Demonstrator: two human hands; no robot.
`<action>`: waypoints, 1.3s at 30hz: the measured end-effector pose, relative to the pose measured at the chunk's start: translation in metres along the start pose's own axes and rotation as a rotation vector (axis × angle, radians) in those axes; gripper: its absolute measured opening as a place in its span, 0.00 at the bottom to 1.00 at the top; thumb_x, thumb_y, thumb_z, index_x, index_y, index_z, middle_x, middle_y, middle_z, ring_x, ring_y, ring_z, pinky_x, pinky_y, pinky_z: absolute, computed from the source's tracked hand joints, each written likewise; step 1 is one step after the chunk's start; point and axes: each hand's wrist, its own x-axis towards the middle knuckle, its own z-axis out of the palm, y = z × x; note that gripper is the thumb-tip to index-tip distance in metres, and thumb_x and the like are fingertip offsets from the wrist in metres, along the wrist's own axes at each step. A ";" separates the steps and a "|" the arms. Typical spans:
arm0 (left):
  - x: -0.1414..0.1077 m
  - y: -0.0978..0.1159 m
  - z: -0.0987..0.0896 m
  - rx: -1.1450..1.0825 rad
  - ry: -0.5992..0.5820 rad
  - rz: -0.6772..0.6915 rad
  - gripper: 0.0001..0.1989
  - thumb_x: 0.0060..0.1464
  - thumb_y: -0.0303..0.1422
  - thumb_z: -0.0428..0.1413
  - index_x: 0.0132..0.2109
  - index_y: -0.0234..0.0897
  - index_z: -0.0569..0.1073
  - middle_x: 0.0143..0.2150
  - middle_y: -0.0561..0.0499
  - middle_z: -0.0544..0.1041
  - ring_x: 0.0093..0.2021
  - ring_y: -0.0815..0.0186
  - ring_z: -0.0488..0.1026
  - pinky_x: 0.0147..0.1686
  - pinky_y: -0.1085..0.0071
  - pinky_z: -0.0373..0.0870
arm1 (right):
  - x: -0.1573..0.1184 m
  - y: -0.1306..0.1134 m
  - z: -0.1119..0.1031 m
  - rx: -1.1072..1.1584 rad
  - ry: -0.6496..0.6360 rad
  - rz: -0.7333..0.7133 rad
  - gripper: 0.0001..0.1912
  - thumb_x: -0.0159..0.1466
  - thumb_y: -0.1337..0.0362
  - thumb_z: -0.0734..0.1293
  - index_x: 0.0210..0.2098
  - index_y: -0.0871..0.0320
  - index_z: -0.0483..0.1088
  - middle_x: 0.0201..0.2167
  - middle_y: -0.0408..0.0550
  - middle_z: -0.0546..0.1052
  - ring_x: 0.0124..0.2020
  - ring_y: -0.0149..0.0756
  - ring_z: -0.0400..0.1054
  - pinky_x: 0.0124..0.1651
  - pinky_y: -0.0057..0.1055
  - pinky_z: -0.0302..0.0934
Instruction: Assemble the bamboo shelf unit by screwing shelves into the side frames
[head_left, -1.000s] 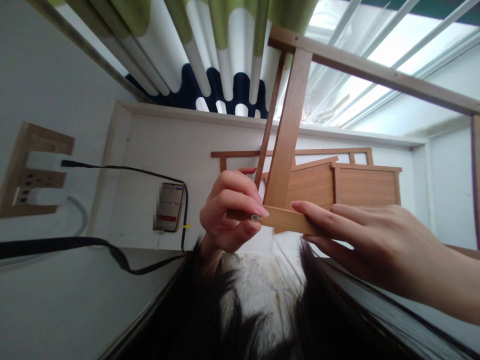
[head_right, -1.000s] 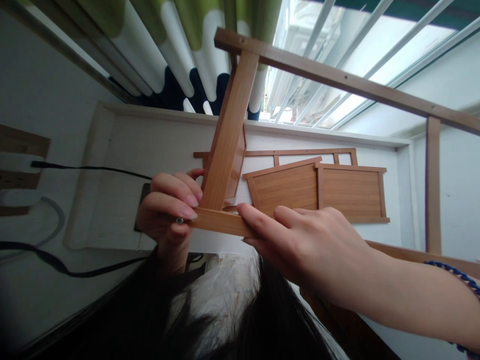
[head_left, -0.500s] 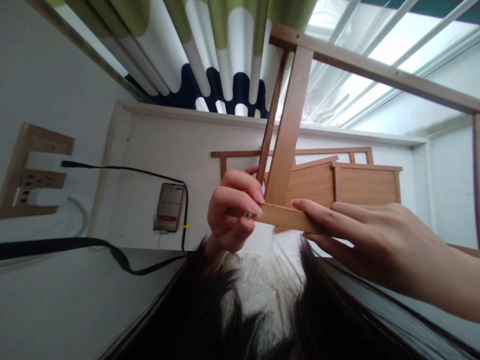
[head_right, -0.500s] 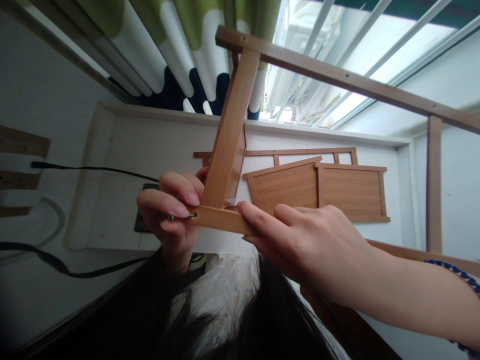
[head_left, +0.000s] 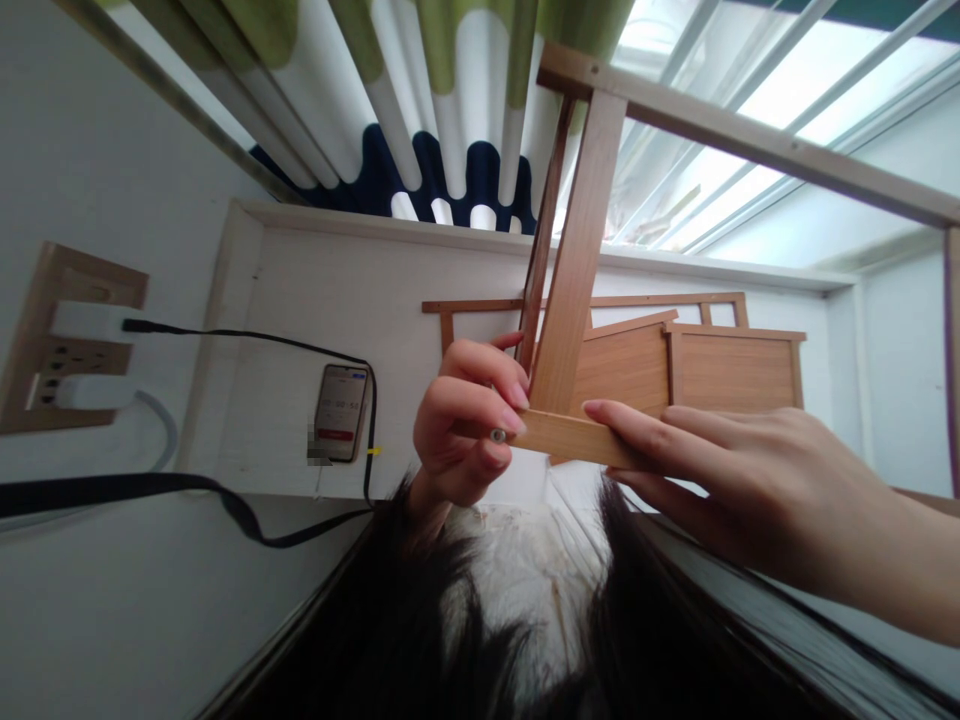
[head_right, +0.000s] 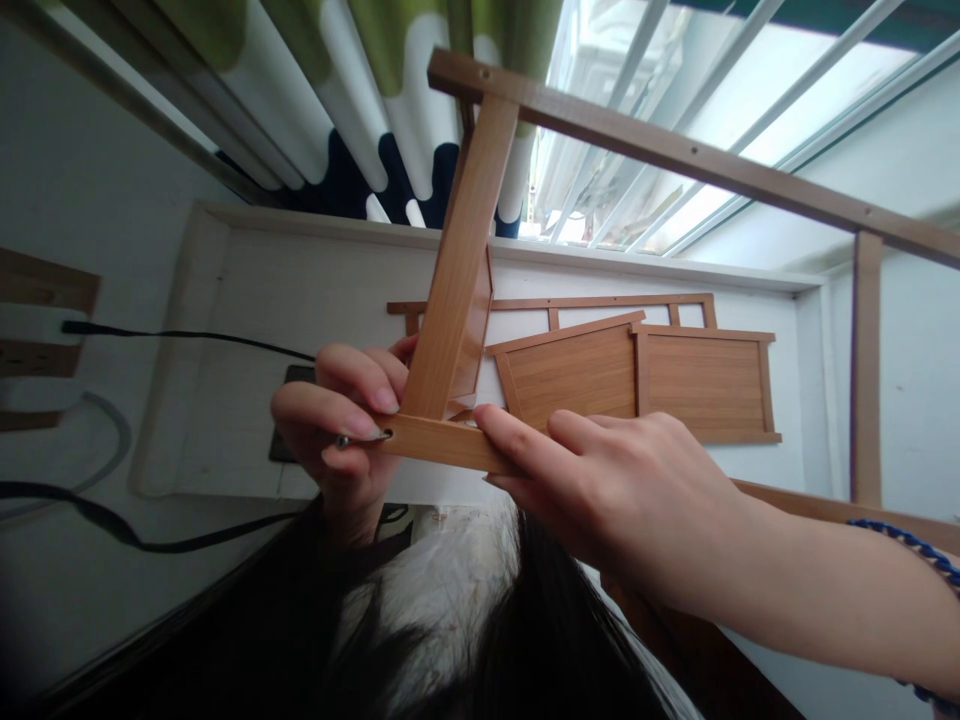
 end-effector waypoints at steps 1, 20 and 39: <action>0.000 0.000 0.000 0.011 -0.001 0.005 0.06 0.53 0.39 0.49 0.34 0.42 0.64 0.29 0.55 0.62 0.32 0.69 0.65 0.50 0.55 0.65 | 0.000 0.000 0.000 0.001 -0.003 0.000 0.19 0.67 0.58 0.53 0.55 0.55 0.55 0.28 0.43 0.71 0.21 0.26 0.64 0.22 0.23 0.54; 0.003 0.001 0.000 0.047 0.006 0.026 0.06 0.53 0.38 0.50 0.32 0.41 0.64 0.28 0.55 0.62 0.30 0.69 0.65 0.48 0.55 0.66 | 0.000 0.002 0.000 0.012 -0.010 -0.016 0.19 0.66 0.58 0.54 0.55 0.55 0.55 0.27 0.42 0.70 0.21 0.26 0.64 0.22 0.23 0.54; 0.008 0.001 0.000 0.141 -0.020 0.040 0.08 0.51 0.39 0.49 0.29 0.41 0.60 0.25 0.56 0.59 0.27 0.70 0.63 0.48 0.55 0.66 | -0.001 0.002 -0.001 0.006 -0.014 -0.010 0.19 0.66 0.58 0.53 0.55 0.55 0.55 0.27 0.42 0.70 0.21 0.25 0.63 0.22 0.23 0.51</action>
